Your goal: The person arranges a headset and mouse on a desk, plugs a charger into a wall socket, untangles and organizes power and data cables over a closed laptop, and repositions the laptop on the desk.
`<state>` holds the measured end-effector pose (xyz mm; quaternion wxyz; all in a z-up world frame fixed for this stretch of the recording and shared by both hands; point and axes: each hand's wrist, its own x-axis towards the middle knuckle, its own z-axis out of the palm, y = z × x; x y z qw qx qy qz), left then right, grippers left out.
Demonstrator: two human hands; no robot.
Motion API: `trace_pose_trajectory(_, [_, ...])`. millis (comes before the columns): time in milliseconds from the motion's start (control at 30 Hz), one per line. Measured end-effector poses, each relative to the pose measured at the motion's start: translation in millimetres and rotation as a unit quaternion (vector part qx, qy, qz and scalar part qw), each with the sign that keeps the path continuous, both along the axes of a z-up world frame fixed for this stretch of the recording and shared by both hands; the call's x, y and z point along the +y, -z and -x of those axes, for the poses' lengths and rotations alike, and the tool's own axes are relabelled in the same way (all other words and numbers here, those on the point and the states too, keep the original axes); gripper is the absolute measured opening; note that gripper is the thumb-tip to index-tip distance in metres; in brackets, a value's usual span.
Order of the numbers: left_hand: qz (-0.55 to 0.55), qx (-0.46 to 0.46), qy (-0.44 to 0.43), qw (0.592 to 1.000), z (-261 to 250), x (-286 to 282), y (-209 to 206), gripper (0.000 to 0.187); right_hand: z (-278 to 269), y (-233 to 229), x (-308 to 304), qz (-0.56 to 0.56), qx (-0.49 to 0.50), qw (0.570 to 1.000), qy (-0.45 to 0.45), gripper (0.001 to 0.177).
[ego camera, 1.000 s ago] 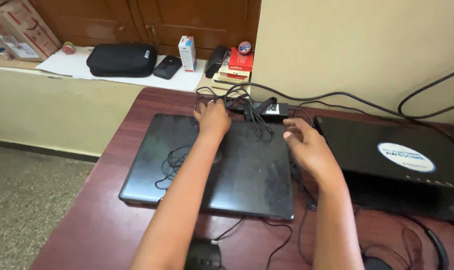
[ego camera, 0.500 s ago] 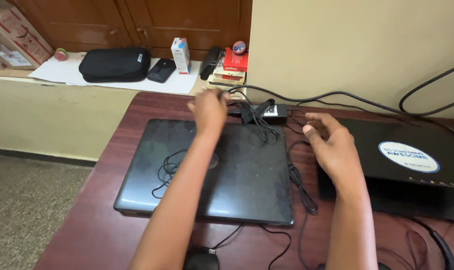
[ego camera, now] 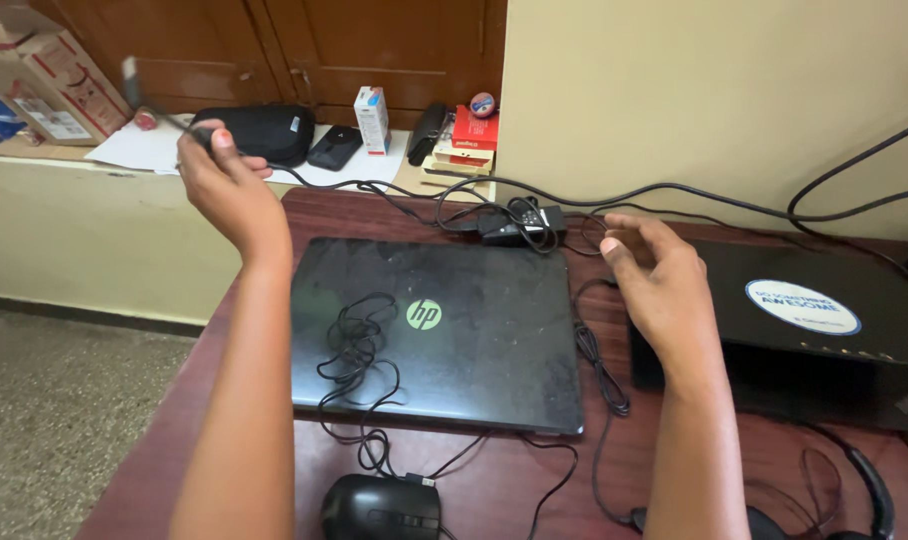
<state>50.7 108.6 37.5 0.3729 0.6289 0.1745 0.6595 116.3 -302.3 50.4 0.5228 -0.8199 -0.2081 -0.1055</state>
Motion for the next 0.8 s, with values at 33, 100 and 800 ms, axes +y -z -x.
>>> trace_pose_trajectory(33, [0.012, -0.024, 0.013, 1.0, -1.5, 1.2, 5.3, 0.021, 0.5, 0.5, -0.2, 0.003, -0.001, 1.0, 0.001, 0.031])
trace_pose_trajectory(100, [0.015, -0.062, 0.013, 0.998, -6.1, 6.8, 13.3, 0.024, 0.9, 0.5, 0.2, 0.002, -0.004, 1.0, 0.0, 0.03])
trace_pose_trajectory(800, [0.145, -0.077, 0.301, 0.939, 1.4, -27.6, 14.6, 0.027, -17.5, 58.3, 155.1, 0.04, -0.033, 0.975, -0.217, 0.028])
